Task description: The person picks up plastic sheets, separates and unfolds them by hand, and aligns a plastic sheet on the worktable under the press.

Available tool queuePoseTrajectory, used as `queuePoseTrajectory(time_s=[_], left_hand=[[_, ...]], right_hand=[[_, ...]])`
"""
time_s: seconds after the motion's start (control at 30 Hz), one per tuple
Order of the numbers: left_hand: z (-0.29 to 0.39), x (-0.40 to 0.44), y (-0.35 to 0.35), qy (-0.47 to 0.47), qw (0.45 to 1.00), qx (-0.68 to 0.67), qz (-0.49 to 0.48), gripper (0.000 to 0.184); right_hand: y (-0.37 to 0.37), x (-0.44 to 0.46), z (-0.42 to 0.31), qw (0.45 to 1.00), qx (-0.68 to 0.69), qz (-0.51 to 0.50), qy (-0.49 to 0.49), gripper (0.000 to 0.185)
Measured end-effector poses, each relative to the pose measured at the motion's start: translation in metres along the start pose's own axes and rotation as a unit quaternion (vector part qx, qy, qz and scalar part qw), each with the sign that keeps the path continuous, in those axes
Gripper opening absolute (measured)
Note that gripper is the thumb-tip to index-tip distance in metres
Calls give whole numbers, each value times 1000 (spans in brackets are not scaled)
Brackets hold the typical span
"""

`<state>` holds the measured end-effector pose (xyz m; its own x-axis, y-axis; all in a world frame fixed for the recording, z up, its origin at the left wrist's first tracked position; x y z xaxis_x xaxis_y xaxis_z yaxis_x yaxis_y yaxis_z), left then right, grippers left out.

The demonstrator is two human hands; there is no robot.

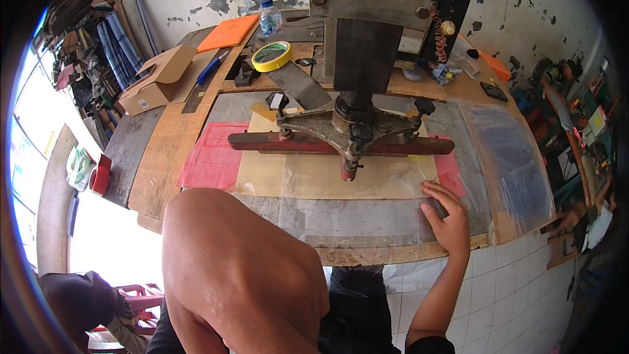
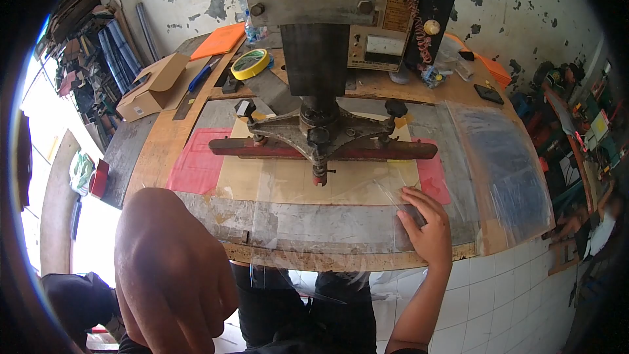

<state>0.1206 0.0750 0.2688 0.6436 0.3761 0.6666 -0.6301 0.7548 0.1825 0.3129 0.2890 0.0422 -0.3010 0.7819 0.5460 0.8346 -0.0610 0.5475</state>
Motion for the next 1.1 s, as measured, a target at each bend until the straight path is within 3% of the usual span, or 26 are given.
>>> queuePoseTrajectory(time_s=[0.47,0.57,0.67,0.7,0.73,0.83,0.93,1.03,1.1], left_hand=[[-9,-2,-11,-12,1000,7,6,17],[-7,-4,-6,-69,994,-32,75,12],[-25,3,0,136,974,-162,-83,15],[-34,-1,10,176,965,-190,-36,20],[-45,-9,20,198,950,-230,72,25],[-82,-48,44,173,895,-278,302,41],[-116,-85,40,109,859,-338,368,27],[-147,-120,30,54,822,-361,436,24],[-158,-132,18,50,817,-379,432,19]], right_hand=[[-1,0,-1,1000,6,-3,-6,33],[-2,0,0,1000,10,-4,0,32],[0,1,-2,1000,13,-1,6,32],[0,1,-2,1000,14,-2,2,32],[0,0,-1,1000,14,-4,-2,32],[1,0,-2,1000,16,-5,6,32],[1,-1,-1,1000,20,-2,3,34],[-1,-1,0,1000,26,-9,-6,31],[-4,-1,0,1000,22,-19,8,31]])
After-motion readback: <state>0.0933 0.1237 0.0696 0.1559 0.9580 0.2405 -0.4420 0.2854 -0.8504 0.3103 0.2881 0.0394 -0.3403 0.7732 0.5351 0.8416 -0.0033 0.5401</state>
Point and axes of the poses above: each hand's wrist, its own x-axis towards the middle knuckle, its own y-axis out of the back of the hand, z = x × y, the point moved 9 cm from there along x, towards the middle knuckle, and after that the axes turned 14 degrees about z, right-handed, at the moved point
